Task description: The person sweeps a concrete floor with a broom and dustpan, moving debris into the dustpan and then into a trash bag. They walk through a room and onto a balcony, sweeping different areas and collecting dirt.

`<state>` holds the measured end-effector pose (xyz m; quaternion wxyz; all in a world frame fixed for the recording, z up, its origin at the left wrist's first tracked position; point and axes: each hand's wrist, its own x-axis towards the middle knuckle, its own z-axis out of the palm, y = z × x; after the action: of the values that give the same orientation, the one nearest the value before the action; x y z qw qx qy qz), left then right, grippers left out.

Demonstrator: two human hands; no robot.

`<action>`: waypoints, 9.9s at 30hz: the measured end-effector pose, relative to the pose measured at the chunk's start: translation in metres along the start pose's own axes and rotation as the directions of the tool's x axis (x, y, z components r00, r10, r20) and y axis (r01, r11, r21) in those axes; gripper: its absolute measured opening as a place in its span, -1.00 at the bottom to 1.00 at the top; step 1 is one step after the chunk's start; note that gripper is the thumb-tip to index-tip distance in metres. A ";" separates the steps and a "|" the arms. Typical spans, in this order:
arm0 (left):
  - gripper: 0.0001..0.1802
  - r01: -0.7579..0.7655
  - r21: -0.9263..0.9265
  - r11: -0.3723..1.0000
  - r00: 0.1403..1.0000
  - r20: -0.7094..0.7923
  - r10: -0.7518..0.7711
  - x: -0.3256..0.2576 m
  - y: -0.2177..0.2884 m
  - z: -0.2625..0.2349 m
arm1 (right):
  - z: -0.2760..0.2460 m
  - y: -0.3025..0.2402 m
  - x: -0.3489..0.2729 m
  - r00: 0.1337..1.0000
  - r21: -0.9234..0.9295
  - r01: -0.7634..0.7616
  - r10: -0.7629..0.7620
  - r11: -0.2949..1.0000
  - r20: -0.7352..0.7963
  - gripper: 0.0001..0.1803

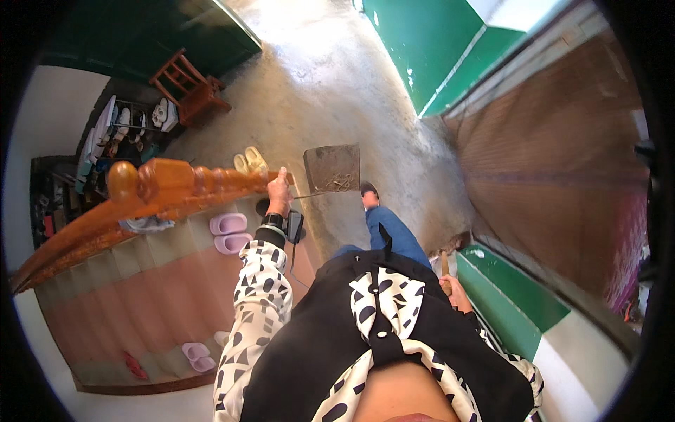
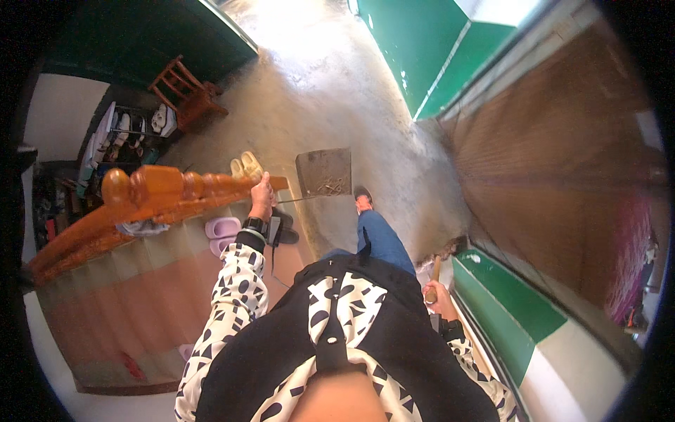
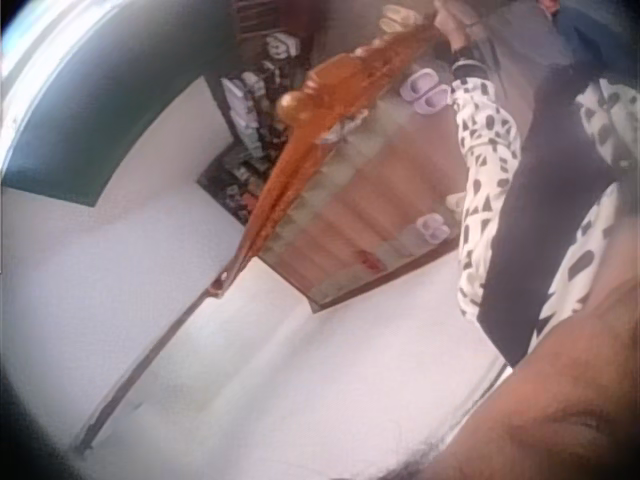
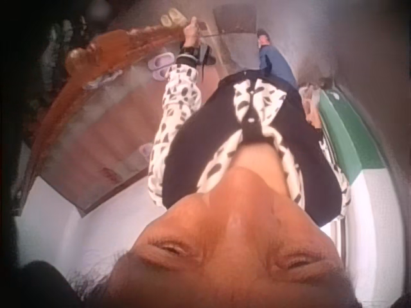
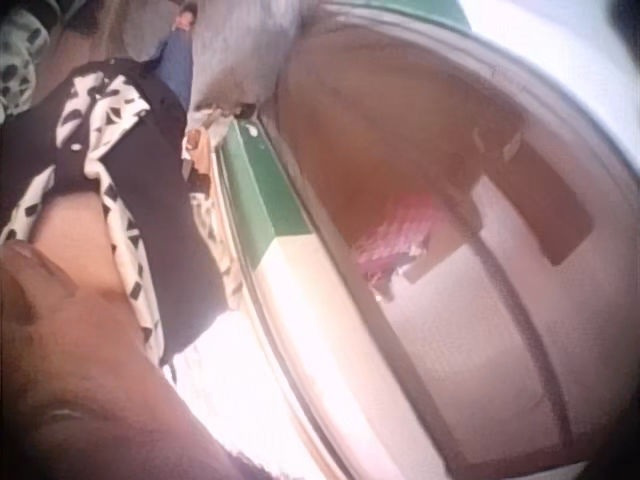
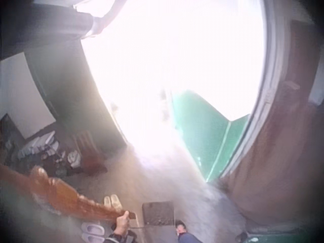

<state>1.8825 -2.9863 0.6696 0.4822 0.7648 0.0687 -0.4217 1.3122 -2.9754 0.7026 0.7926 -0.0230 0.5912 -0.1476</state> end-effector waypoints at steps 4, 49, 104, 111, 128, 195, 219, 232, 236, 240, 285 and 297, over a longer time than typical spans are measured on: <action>-0.47 -0.071 0.146 0.987 0.997 0.011 0.070 0.045 0.020 -0.007 | 0.052 -0.046 0.068 0.967 0.309 -0.231 0.251 0.923 -0.029 -0.83; -0.33 -0.402 0.760 0.511 0.890 0.455 0.022 0.255 0.121 -0.011 | 0.425 -0.228 0.040 0.888 -0.599 -0.459 0.348 0.656 -0.300 -0.18; -0.38 -0.436 0.300 0.849 0.885 -0.031 0.465 0.817 0.901 0.213 | 0.916 -0.637 0.631 0.979 0.196 0.156 -0.178 0.968 0.102 -0.86; -0.39 -0.485 0.256 0.836 0.868 0.024 0.496 0.912 0.984 0.247 | 1.005 -0.708 0.669 0.976 -0.092 0.211 -0.205 0.973 0.070 -0.84; -0.38 -0.369 0.390 0.844 0.897 -0.090 0.434 1.201 1.260 0.320 | 1.211 -0.901 0.847 0.794 -0.506 0.608 -0.453 0.612 0.406 -0.48; -0.42 -0.367 0.215 0.905 0.893 -0.191 0.407 2.091 2.169 0.714 | 2.276 -1.952 1.461 0.960 0.340 0.078 -0.162 0.937 0.229 -0.93; -0.30 -0.018 0.383 0.924 0.957 -0.262 0.127 2.357 2.336 0.778 | 2.790 -2.190 1.678 0.954 -0.121 -0.104 0.134 0.987 0.270 -0.80; -0.38 0.040 0.471 0.881 0.980 -0.192 0.058 2.449 2.364 0.815 | 2.879 -2.282 1.657 0.893 -0.693 -0.024 0.328 0.721 0.310 -0.84; -0.49 -0.171 0.595 0.785 0.961 -0.073 0.265 2.489 2.350 0.823 | 2.884 -2.350 1.612 0.940 -0.839 0.056 0.255 0.541 0.227 -0.76; -0.75 -0.274 0.947 0.165 0.934 0.222 0.281 2.506 2.330 0.817 | 2.874 -2.385 1.644 0.991 -0.900 -0.012 0.127 0.435 0.048 -0.49; -0.46 0.178 0.368 0.913 0.960 -0.269 -0.078 2.457 2.319 0.868 | 2.884 -2.340 1.607 0.978 -0.838 0.032 0.188 -0.545 -0.085 0.02; -0.42 0.256 0.286 0.923 0.928 -0.339 -0.152 2.423 2.278 0.875 | 2.963 -2.356 1.634 0.903 -0.707 0.220 0.414 -0.672 -0.112 -0.03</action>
<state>4.0804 -5.6103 0.3370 0.2852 0.8789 0.1534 -0.3501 4.0430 -6.0618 0.5677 0.3919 -0.6727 0.2137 0.5902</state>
